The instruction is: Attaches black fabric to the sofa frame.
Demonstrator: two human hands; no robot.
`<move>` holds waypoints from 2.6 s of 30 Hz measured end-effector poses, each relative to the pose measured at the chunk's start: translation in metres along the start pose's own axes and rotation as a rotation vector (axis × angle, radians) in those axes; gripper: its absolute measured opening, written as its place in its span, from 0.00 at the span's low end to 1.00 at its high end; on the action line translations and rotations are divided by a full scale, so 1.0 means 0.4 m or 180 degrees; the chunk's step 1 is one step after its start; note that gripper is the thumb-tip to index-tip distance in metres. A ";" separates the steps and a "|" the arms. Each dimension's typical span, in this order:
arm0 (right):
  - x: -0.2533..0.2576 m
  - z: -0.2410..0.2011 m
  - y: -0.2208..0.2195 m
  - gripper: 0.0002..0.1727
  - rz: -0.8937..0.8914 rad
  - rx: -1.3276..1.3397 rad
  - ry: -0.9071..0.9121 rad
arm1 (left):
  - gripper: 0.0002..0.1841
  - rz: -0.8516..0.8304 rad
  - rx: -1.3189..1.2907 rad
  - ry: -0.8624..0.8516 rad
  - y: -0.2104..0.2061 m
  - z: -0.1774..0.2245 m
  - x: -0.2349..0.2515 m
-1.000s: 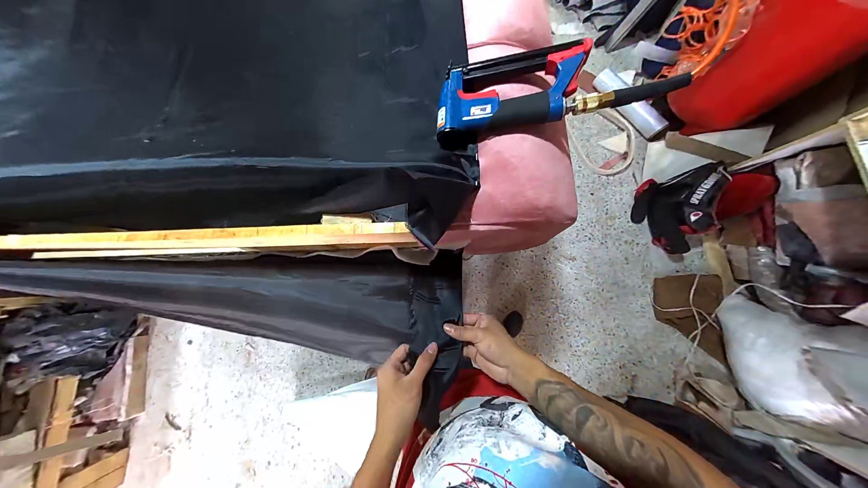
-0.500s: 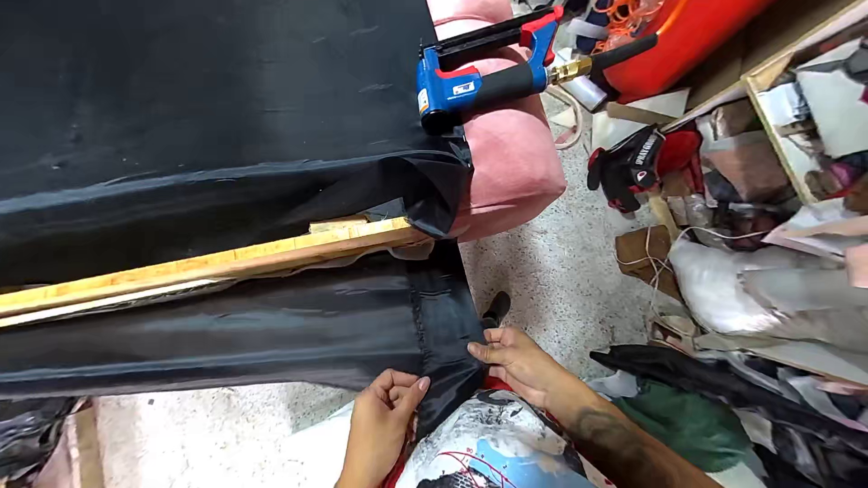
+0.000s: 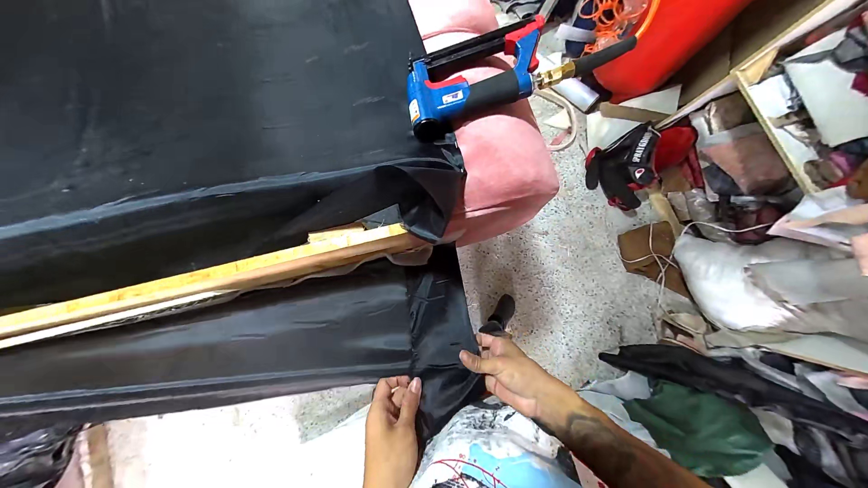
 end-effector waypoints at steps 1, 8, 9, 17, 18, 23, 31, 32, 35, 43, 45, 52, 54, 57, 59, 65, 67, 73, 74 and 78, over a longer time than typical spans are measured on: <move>-0.009 -0.003 -0.001 0.31 -0.0079 0.0017 -0.0178 | 0.08 0.0110 0.0014 0.0002 -0.004 -0.002 -0.011; -0.066 -0.039 0.004 0.14 -0.0144 -0.0716 -0.0502 | 0.11 0.0803 0.0637 -0.0572 0.007 0.050 -0.085; -0.078 -0.052 -0.004 0.15 -0.0066 -0.0859 -0.0437 | 0.11 0.0924 0.0906 -0.0780 0.013 0.068 -0.095; -0.140 -0.176 -0.110 0.16 -0.0157 -0.0642 -0.0274 | 0.45 0.1256 0.2819 -0.2891 0.091 0.328 -0.199; -0.144 -0.183 -0.116 0.16 -0.0164 -0.0590 -0.0312 | 0.49 0.1216 0.3252 -0.2994 0.065 0.345 -0.196; -0.150 -0.248 -0.165 0.10 -0.0357 -0.0333 -0.0206 | 0.38 0.1415 0.3866 -0.3586 -0.111 0.325 -0.074; -0.152 -0.282 -0.208 0.17 -0.0097 -0.0128 -0.0541 | 0.19 0.1562 0.3326 -0.4042 -0.090 0.421 0.007; -0.154 -0.292 -0.219 0.19 -0.0085 -0.0059 -0.0522 | 0.19 0.1569 0.3379 -0.3981 -0.084 0.440 0.015; -0.150 -0.323 -0.249 0.18 -0.0123 0.0039 -0.0391 | 0.16 0.1279 0.3498 -0.3775 -0.067 0.504 0.047; -0.121 -0.487 -0.230 0.06 -0.0378 -0.1671 0.2416 | 0.07 0.0808 0.3051 -0.4798 -0.030 0.680 0.182; -0.083 -0.510 -0.233 0.21 -0.0497 -0.3043 0.3263 | 0.07 0.0638 0.2964 -0.4908 -0.027 0.712 0.217; -0.007 -0.540 -0.307 0.06 -0.0622 -0.3628 0.4288 | 0.08 0.0337 0.2932 -0.4861 -0.030 0.789 0.308; -0.012 -0.557 -0.333 0.06 -0.0549 -0.4095 0.4471 | 0.08 0.0336 0.2909 -0.4815 -0.031 0.792 0.317; 0.000 -0.586 -0.346 0.03 -0.0830 -0.4152 0.4483 | 0.08 0.0471 0.3005 -0.4731 -0.035 0.794 0.317; 0.005 -0.606 -0.346 0.05 -0.0950 -0.4018 0.4421 | 0.07 0.0517 0.3312 -0.4577 -0.034 0.811 0.319; 0.031 -0.634 -0.346 0.08 -0.1094 -0.3906 0.4189 | 0.31 -0.0466 0.4297 -0.3472 -0.060 0.845 0.326; 0.036 -0.635 -0.340 0.08 -0.1117 -0.3833 0.4147 | 0.40 -0.0669 0.4305 -0.3229 -0.095 0.828 0.325; 0.051 -0.639 -0.345 0.07 -0.0965 -0.3853 0.4043 | 0.11 -0.0560 0.4519 -0.2508 -0.119 0.779 0.396; 0.055 -0.640 -0.347 0.07 -0.0930 -0.3852 0.4029 | 0.09 -0.0491 0.4464 -0.2550 -0.122 0.772 0.397; 0.048 -0.653 -0.358 0.07 -0.0765 -0.3928 0.3897 | 0.05 -0.0016 0.3698 -0.3144 -0.118 0.726 0.420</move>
Point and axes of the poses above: each hand's wrist, its own x-axis towards the middle knuckle, its own y-axis out of the back of the hand, z = x × y, the point moved 5 cm from there along x, towards the middle knuckle, and after that the axes turned 15 degrees about x, right-handed, at the moved point
